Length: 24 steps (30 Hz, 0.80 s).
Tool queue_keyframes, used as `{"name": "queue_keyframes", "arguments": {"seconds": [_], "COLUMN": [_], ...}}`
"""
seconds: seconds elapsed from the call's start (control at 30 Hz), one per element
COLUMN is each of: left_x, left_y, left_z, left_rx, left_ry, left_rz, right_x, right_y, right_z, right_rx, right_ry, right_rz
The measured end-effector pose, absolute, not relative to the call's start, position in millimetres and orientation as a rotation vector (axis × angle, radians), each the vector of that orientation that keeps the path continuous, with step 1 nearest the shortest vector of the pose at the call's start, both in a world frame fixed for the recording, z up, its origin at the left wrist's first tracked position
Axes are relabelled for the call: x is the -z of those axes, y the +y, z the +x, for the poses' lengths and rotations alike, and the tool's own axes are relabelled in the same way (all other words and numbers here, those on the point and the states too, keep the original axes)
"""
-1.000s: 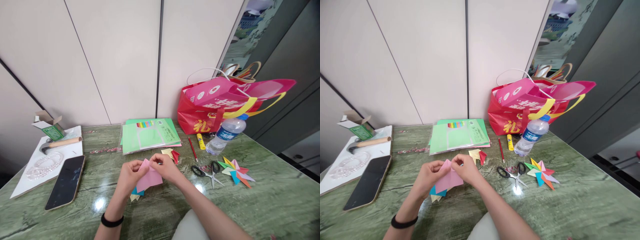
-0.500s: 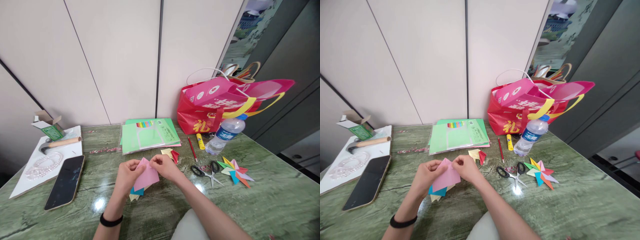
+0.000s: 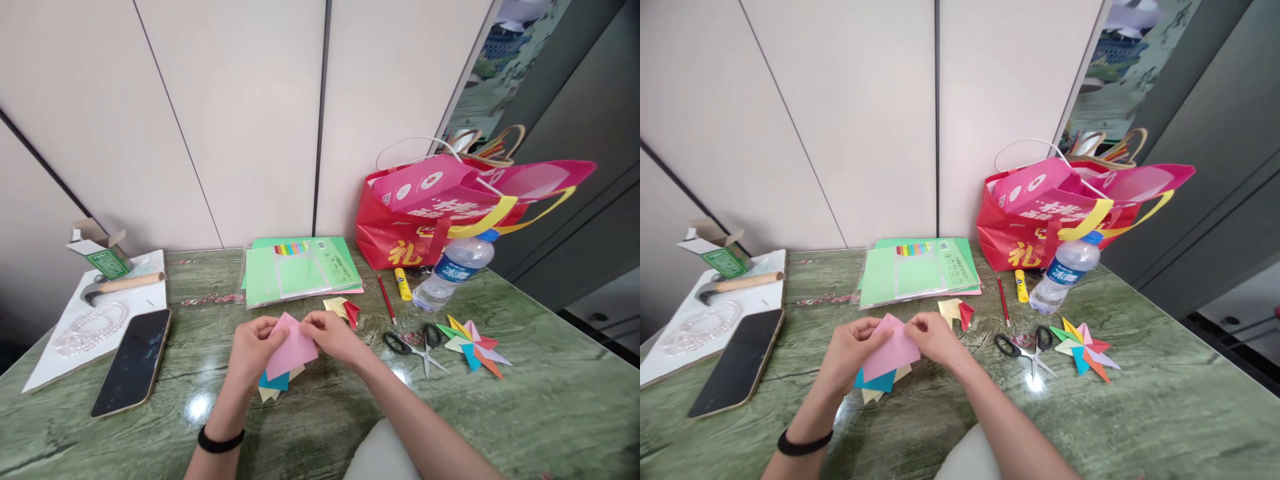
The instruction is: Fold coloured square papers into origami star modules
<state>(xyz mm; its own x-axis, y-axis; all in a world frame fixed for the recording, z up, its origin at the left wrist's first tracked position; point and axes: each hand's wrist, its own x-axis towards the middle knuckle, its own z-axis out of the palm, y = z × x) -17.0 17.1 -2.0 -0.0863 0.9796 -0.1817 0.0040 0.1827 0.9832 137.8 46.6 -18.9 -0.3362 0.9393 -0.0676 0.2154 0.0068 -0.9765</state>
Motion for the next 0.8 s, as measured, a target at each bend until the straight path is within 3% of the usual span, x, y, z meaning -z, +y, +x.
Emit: {"name": "queue_keyframes", "arguments": {"seconds": [0.8], "left_x": [-0.2], "left_y": [16.5], "left_z": [-15.8], "left_rx": [-1.15], "left_ry": [1.386], "left_rz": [1.059], "right_x": [19.0], "right_y": [48.0], "right_z": [139.1], "right_rx": [-1.333], "right_ry": [-1.582], "right_rz": [-1.212]}}
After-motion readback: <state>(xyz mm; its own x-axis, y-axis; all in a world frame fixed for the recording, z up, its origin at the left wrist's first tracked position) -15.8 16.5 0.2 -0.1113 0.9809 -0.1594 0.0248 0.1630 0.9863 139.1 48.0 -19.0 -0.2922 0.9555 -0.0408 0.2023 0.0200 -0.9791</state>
